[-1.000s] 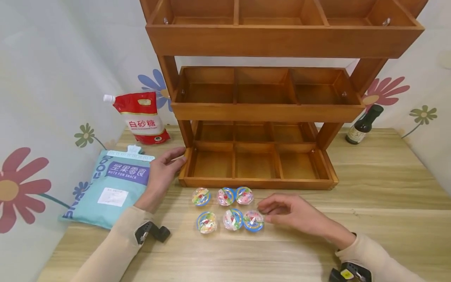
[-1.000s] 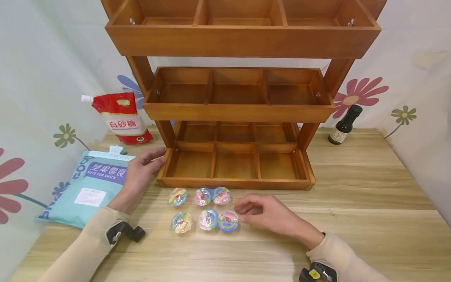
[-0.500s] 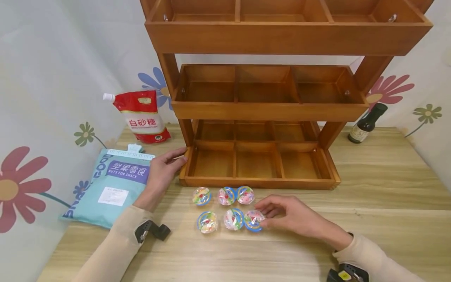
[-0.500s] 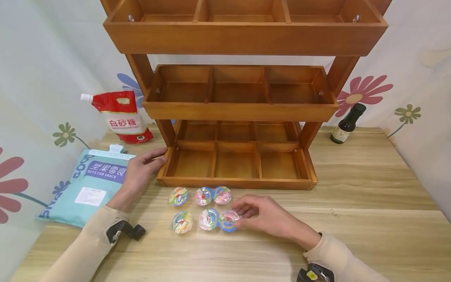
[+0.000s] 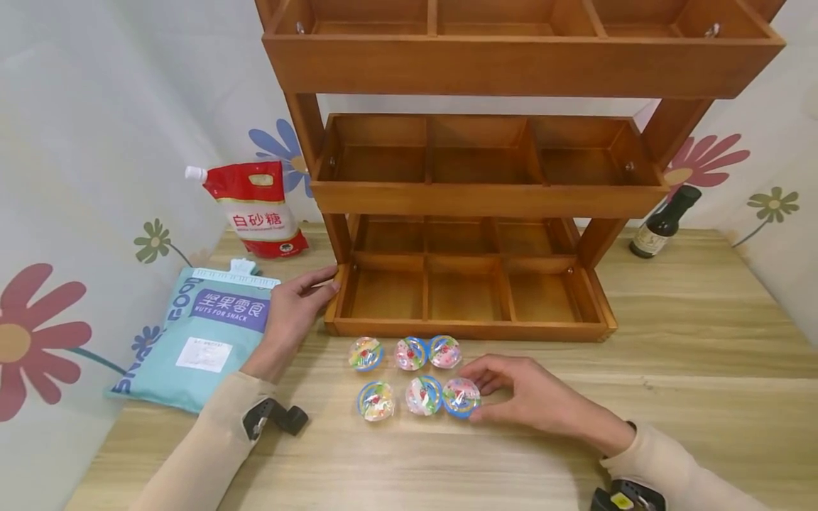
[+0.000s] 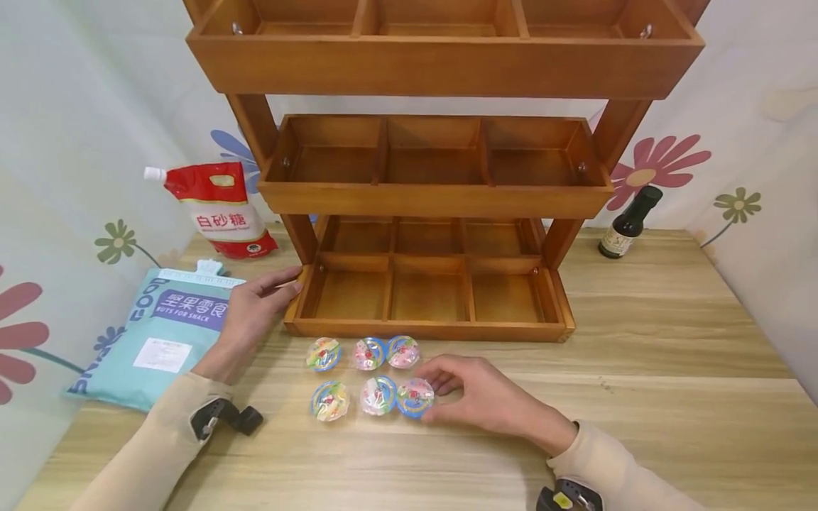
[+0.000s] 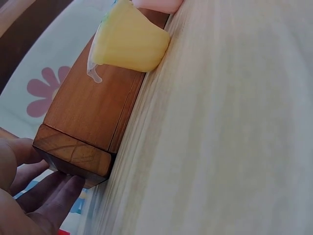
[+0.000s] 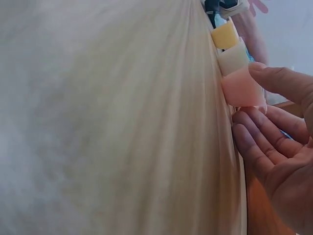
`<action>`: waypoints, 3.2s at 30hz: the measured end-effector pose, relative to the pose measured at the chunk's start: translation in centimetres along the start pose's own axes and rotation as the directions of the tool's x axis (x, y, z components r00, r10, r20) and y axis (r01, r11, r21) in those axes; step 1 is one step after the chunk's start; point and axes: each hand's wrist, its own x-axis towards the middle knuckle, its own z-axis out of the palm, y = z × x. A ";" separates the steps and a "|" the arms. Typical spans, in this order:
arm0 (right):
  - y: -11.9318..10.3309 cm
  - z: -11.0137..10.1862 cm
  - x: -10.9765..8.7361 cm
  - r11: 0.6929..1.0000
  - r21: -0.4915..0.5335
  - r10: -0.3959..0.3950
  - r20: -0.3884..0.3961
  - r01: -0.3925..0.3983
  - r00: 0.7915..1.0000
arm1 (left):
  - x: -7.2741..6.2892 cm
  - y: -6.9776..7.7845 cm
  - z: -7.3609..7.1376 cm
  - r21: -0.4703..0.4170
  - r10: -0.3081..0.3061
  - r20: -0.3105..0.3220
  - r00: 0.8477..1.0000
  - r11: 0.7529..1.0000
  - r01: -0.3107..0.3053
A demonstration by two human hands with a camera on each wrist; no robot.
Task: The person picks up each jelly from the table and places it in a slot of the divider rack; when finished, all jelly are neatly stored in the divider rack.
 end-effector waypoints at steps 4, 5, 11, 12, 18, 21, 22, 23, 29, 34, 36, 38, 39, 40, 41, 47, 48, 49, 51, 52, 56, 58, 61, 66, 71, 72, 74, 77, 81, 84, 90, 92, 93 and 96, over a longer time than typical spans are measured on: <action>-0.2 0.1 0.1 1.000 -0.019 0.002 -0.012 -0.002 1.000 | 0.0 0.1 0.0 -0.005 -0.008 0.003 1.000 1.000 0.008; -0.2 0.2 0.1 1.000 -0.024 0.002 -0.013 -0.002 1.000 | 0.0 0.1 0.0 -0.004 -0.009 0.004 1.000 1.000 0.009; -0.3 0.2 0.3 1.000 -0.020 -0.008 -0.016 0.008 1.000 | 0.1 0.2 -0.1 0.010 0.003 0.003 1.000 1.000 -0.003; -0.4 0.2 0.3 1.000 -0.018 -0.007 -0.015 0.007 1.000 | 0.1 0.2 0.0 0.007 0.004 0.000 1.000 1.000 -0.004; -0.7 0.4 0.2 0.999 -0.039 -0.027 -0.012 0.027 1.000 | -0.1 0.0 0.0 -0.016 0.001 -0.011 1.000 1.000 -0.001; -0.8 0.2 0.3 0.996 -0.078 -0.043 -0.021 0.041 0.999 | 0.0 -0.2 0.0 0.009 0.011 -0.014 1.000 1.000 -0.011; -0.8 0.1 0.3 0.994 -0.100 -0.048 -0.025 0.045 0.999 | 0.0 -0.2 -0.1 0.017 0.013 -0.015 1.000 1.000 -0.013; -1.0 -0.1 0.4 0.991 -0.125 -0.051 -0.031 0.047 0.998 | 0.0 -0.2 -0.1 0.022 0.016 -0.015 1.000 1.000 -0.015; -2.1 -1.6 1.0 0.971 -0.227 -0.087 -0.079 0.067 0.993 | 0.0 -0.1 -0.1 0.036 0.021 -0.015 1.000 0.999 -0.021; -3.1 -2.6 2.3 0.972 -0.222 -0.101 -0.121 0.072 0.988 | 0.0 -0.1 0.0 0.045 0.019 -0.017 1.000 0.999 -0.018; -3.3 -2.9 2.9 0.976 -0.201 -0.114 -0.130 0.086 0.985 | 0.0 0.0 0.0 0.052 0.021 -0.014 1.000 0.998 -0.020; -3.5 -3.1 3.5 0.977 -0.178 -0.141 -0.133 0.116 0.981 | 0.0 0.0 0.1 0.050 0.017 -0.010 1.000 0.999 -0.017; -3.6 -3.1 3.9 0.977 -0.168 -0.158 -0.135 0.135 0.978 | 0.0 0.0 0.1 0.050 0.016 -0.008 1.000 0.999 -0.015; -3.7 -3.2 4.3 0.975 -0.165 -0.169 -0.136 0.146 0.976 | 0.0 0.0 0.1 0.048 0.013 -0.006 1.000 0.999 -0.013; -3.8 -3.2 4.6 0.973 -0.164 -0.184 -0.136 0.161 0.973 | 0.0 0.0 0.1 0.046 0.011 -0.005 1.000 0.999 -0.011; -4.4 -3.4 7.0 0.969 -0.157 -0.213 -0.141 0.191 0.967 | -0.1 -0.2 0.0 0.028 0.010 -0.015 1.000 1.000 -0.009; -4.4 -3.3 7.5 0.970 -0.151 -0.214 -0.143 0.192 0.966 | -0.1 -0.2 0.0 0.025 0.009 -0.016 1.000 1.000 -0.009; -4.4 -3.4 7.9 0.970 -0.148 -0.213 -0.147 0.192 0.966 | -0.1 -0.1 0.0 0.021 0.009 -0.017 1.000 1.000 -0.009; -4.4 -3.4 8.6 0.972 -0.142 -0.206 -0.155 0.185 0.966 | -0.2 -0.1 -0.1 0.023 0.007 -0.015 1.000 1.000 -0.007; -4.3 -3.3 9.0 0.975 -0.140 -0.197 -0.159 0.175 0.968 | -0.2 -0.1 -0.1 0.026 0.005 -0.015 1.000 1.000 -0.004; -4.0 -3.3 10.4 0.983 -0.130 -0.154 -0.177 0.132 0.972 | -0.3 -0.1 -0.2 0.050 0.003 -0.014 1.000 0.999 -0.003; -3.9 -3.2 11.1 0.984 -0.128 -0.144 -0.186 0.121 0.972 | -0.3 -0.2 -0.3 0.052 0.006 -0.016 1.000 0.999 -0.005; -3.7 -3.2 12.1 0.986 -0.127 -0.129 -0.198 0.105 0.972 | -0.2 -0.2 -0.3 0.047 0.007 -0.021 1.000 0.999 -0.006; -3.4 -2.8 13.6 0.991 -0.114 -0.093 -0.196 0.071 0.976 | -0.2 -0.1 -0.3 0.042 0.012 -0.025 1.000 0.999 -0.011; -3.3 -2.4 15.2 0.994 -0.082 -0.081 -0.178 0.067 0.981 | -0.2 0.0 -0.2 0.052 0.013 -0.031 0.999 0.999 -0.012; -3.4 -2.3 15.5 0.995 -0.075 -0.079 -0.174 0.066 0.982 | -0.2 -0.1 -0.2 0.051 0.016 -0.031 0.999 0.999 -0.014; -3.5 -2.1 16.1 0.996 -0.068 -0.074 -0.167 0.063 0.983 | -0.1 -0.1 -0.2 0.043 0.019 -0.030 0.999 0.999 -0.018; -3.5 -1.7 16.7 0.996 -0.065 -0.073 -0.161 0.063 0.984 | -0.1 -0.1 0.0 0.014 0.023 -0.029 0.999 1.000 -0.022; -3.5 -1.3 17.4 0.993 -0.088 -0.087 -0.162 0.074 0.983 | 0.0 -0.2 0.1 -0.002 0.020 -0.028 0.999 1.000 -0.020; -3.4 -1.0 18.0 0.992 -0.107 -0.086 -0.159 0.069 0.984 | 0.0 -0.2 0.1 0.002 0.017 -0.027 0.999 1.000 -0.017; -3.5 -0.4 19.3 0.989 -0.149 -0.049 -0.152 0.027 0.987 | 0.0 -0.3 0.2 -0.006 0.000 -0.032 0.999 1.000 0.000; -3.5 -0.1 19.7 0.987 -0.160 -0.041 -0.151 0.016 0.988 | 0.0 -0.3 0.2 -0.001 -0.002 -0.033 0.999 1.000 0.002; -3.5 0.0 19.9 0.987 -0.163 -0.037 -0.151 0.012 0.988 | 0.0 -0.2 0.2 -0.003 -0.003 -0.033 0.999 1.000 0.003; -3.5 0.2 20.6 0.985 -0.172 -0.027 -0.148 0.001 0.989 | 0.0 -0.1 0.1 0.009 -0.001 -0.037 0.999 1.000 0.001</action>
